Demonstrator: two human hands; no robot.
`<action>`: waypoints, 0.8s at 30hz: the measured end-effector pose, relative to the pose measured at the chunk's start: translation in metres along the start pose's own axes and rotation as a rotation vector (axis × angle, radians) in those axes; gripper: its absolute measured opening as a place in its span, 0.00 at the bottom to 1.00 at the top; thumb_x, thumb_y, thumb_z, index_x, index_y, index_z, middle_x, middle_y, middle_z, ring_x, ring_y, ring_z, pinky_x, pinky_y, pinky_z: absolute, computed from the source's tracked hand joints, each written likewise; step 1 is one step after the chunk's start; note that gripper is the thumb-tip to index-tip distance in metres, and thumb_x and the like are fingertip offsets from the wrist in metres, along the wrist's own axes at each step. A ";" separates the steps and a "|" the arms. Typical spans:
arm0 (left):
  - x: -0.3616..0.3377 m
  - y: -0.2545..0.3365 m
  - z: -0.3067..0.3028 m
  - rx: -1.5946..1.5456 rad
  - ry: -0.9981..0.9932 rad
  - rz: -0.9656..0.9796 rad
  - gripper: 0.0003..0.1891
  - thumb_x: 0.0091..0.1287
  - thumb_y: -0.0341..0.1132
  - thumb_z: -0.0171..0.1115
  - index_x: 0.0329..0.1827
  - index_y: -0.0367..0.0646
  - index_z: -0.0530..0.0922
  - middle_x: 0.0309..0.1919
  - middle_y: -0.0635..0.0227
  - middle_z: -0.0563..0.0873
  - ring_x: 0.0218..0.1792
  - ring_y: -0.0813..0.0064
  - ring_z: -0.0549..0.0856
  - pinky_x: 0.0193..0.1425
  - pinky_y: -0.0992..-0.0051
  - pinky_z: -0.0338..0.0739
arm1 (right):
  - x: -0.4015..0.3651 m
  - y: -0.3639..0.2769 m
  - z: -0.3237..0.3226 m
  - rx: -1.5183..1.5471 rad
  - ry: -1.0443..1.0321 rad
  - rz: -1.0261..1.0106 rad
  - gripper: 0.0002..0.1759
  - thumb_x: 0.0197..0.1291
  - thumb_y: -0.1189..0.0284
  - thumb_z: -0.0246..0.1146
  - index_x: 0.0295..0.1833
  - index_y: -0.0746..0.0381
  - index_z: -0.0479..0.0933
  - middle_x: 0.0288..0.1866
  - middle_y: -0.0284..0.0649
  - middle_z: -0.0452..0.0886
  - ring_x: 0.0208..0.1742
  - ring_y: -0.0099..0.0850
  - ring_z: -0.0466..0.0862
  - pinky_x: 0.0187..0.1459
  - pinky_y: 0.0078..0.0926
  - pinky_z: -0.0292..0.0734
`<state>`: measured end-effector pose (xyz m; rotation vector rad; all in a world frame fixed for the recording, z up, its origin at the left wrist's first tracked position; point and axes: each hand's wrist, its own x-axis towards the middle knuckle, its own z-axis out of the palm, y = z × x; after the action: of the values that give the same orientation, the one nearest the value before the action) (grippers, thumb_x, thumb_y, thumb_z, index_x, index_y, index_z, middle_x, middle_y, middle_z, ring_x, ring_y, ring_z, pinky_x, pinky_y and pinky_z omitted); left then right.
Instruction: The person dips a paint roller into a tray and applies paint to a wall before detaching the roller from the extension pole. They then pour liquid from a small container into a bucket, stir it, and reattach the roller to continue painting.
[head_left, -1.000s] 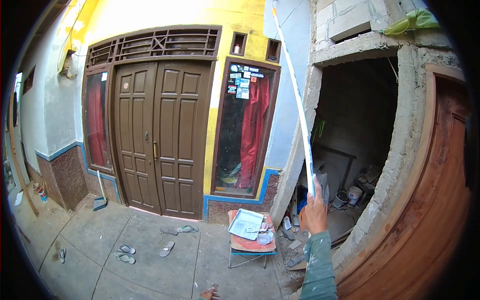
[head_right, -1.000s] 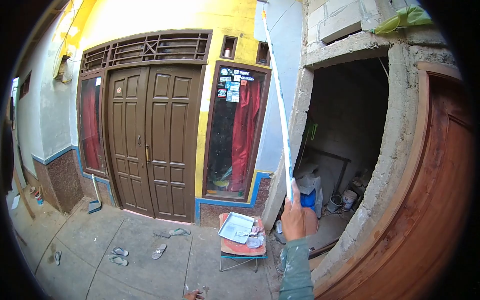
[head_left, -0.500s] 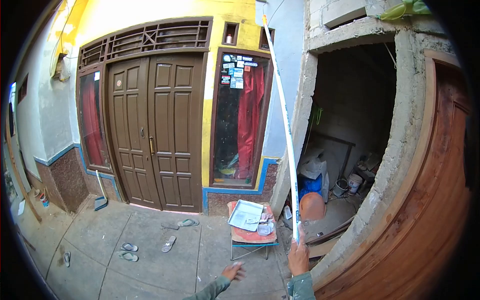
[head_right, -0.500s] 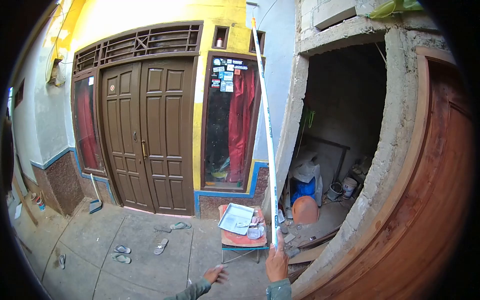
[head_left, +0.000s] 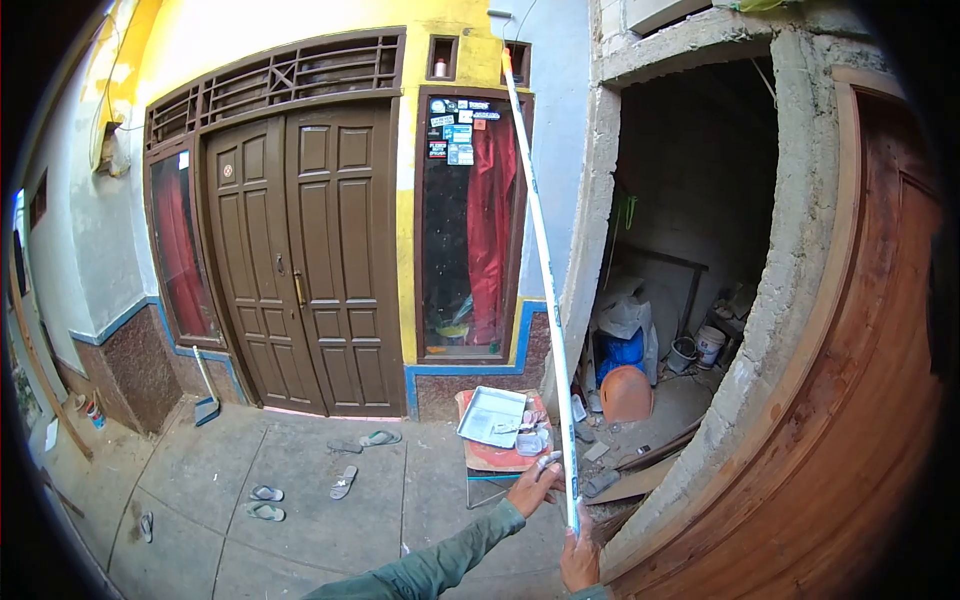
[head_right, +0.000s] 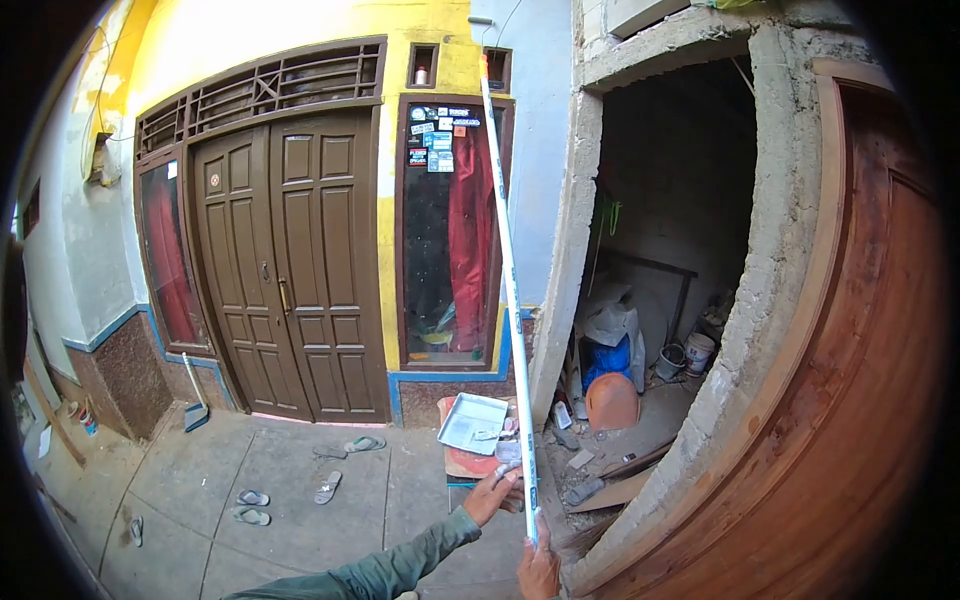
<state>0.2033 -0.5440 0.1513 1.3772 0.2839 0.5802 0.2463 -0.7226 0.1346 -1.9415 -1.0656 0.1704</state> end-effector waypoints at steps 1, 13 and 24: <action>-0.003 -0.002 0.004 -0.011 0.013 -0.005 0.27 0.71 0.48 0.48 0.67 0.41 0.60 0.45 0.63 0.79 0.42 0.72 0.82 0.36 0.76 0.79 | -0.006 0.038 0.018 0.001 0.001 0.002 0.28 0.66 0.68 0.45 0.72 0.56 0.53 0.58 0.59 0.71 0.49 0.60 0.75 0.49 0.47 0.69; -0.034 -0.040 0.031 0.087 -0.019 0.021 0.23 0.68 0.41 0.56 0.60 0.37 0.66 0.35 0.68 0.84 0.30 0.83 0.81 0.30 0.82 0.77 | -0.079 0.106 0.047 -0.694 0.150 -0.309 0.16 0.61 0.67 0.52 0.49 0.66 0.75 0.43 0.53 0.76 0.43 0.46 0.76 0.45 0.41 0.72; -0.057 -0.043 0.056 0.041 0.002 0.061 0.21 0.68 0.38 0.57 0.58 0.36 0.67 0.34 0.68 0.83 0.31 0.84 0.79 0.30 0.81 0.76 | -0.117 0.118 0.037 -0.398 0.071 -0.050 0.20 0.62 0.64 0.55 0.53 0.68 0.73 0.44 0.53 0.78 0.46 0.48 0.77 0.49 0.39 0.72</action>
<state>0.1941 -0.6251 0.1116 1.4287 0.2564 0.6293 0.2279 -0.8128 -0.0090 -2.2501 -1.1649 -0.1488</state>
